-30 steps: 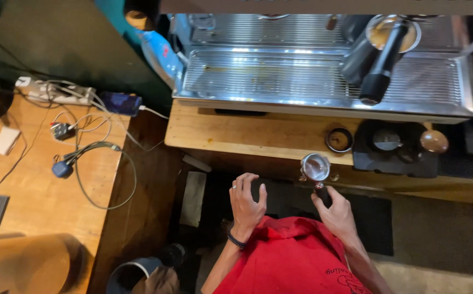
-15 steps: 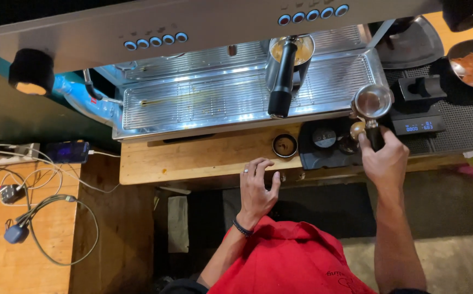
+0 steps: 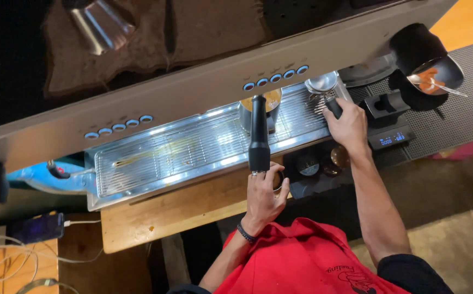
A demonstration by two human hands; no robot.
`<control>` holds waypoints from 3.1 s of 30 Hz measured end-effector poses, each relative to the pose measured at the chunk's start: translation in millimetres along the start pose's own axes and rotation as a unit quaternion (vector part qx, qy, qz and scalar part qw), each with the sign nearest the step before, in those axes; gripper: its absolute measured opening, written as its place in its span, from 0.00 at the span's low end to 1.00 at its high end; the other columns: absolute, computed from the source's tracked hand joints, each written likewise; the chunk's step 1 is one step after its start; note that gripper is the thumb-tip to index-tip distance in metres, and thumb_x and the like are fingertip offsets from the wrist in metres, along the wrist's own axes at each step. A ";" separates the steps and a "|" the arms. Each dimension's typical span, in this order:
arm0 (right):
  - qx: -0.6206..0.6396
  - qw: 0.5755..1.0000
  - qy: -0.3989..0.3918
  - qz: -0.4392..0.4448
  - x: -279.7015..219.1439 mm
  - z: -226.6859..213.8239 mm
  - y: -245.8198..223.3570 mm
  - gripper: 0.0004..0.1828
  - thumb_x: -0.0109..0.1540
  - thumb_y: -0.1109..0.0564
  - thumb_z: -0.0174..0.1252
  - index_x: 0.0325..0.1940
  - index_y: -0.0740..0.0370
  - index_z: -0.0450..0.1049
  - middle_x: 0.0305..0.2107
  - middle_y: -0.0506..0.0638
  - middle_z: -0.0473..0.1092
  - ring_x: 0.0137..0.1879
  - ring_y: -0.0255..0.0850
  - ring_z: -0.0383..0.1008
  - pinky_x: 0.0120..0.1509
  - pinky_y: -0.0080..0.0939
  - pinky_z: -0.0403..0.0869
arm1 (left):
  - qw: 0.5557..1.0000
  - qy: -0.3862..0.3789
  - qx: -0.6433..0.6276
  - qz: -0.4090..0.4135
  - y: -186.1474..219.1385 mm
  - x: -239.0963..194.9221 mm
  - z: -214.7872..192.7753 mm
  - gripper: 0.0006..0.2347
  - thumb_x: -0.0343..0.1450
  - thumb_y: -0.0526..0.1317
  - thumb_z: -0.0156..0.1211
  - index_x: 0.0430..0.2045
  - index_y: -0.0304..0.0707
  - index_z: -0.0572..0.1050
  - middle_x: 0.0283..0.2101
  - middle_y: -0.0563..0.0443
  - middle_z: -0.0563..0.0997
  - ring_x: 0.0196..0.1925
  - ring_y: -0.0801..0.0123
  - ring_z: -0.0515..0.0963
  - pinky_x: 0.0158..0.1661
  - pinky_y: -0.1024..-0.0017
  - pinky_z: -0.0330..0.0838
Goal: The person prepares an espresso by tamping coffee grounds in a portafilter, locking it into the espresso machine, and brewing. They then remove the portafilter, wipe it with a cloth, and repeat the process by adding more grounds, tamping, and locking it back into the machine.
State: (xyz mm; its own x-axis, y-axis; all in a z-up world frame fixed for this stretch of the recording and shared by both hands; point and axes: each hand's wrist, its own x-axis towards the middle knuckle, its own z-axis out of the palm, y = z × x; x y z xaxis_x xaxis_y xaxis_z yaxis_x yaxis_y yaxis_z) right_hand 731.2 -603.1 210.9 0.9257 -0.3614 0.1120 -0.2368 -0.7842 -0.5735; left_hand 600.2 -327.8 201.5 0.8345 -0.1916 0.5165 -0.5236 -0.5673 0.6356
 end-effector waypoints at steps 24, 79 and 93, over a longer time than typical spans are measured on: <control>0.122 0.951 0.070 -0.275 -55.2 -56.4 -54.6 0.15 0.66 0.56 0.65 0.57 0.59 0.79 0.47 0.53 0.72 0.52 0.55 0.77 0.60 0.52 0.73 | 0.999 -0.001 -0.033 -0.036 20.8 47.7 41.6 0.08 0.73 0.39 0.61 0.44 0.43 0.77 0.42 0.49 0.78 0.42 0.56 0.82 0.41 0.65 0.75; -0.051 0.991 -0.029 -0.116 -102.8 -139.3 173.1 0.21 0.59 0.41 0.68 0.55 0.44 0.79 0.42 0.41 0.77 0.53 0.45 0.79 0.52 0.48 0.77 | 0.992 -0.087 -0.018 0.090 135.3 98.5 140.9 0.32 0.66 0.54 0.69 0.66 0.50 0.66 0.65 0.45 0.71 0.59 0.50 0.77 0.57 0.55 0.73; -0.068 0.943 -0.122 -0.301 108.2 -177.8 243.8 0.21 0.65 0.45 0.69 0.55 0.57 0.73 0.39 0.51 0.78 0.44 0.50 0.79 0.44 0.47 0.71 | 0.994 -0.046 0.050 0.082 171.2 125.7 216.2 0.05 0.72 0.29 0.54 0.37 0.39 0.74 0.34 0.50 0.76 0.33 0.56 0.72 0.33 0.61 0.62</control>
State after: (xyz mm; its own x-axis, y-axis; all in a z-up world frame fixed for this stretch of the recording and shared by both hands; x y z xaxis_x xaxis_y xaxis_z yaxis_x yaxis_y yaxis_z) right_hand 721.2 -923.1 227.5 0.9407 0.2840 0.1852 0.3335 -0.8739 -0.3536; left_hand 652.6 -622.1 251.2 0.7546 -0.3580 0.5499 -0.6376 -0.5981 0.4855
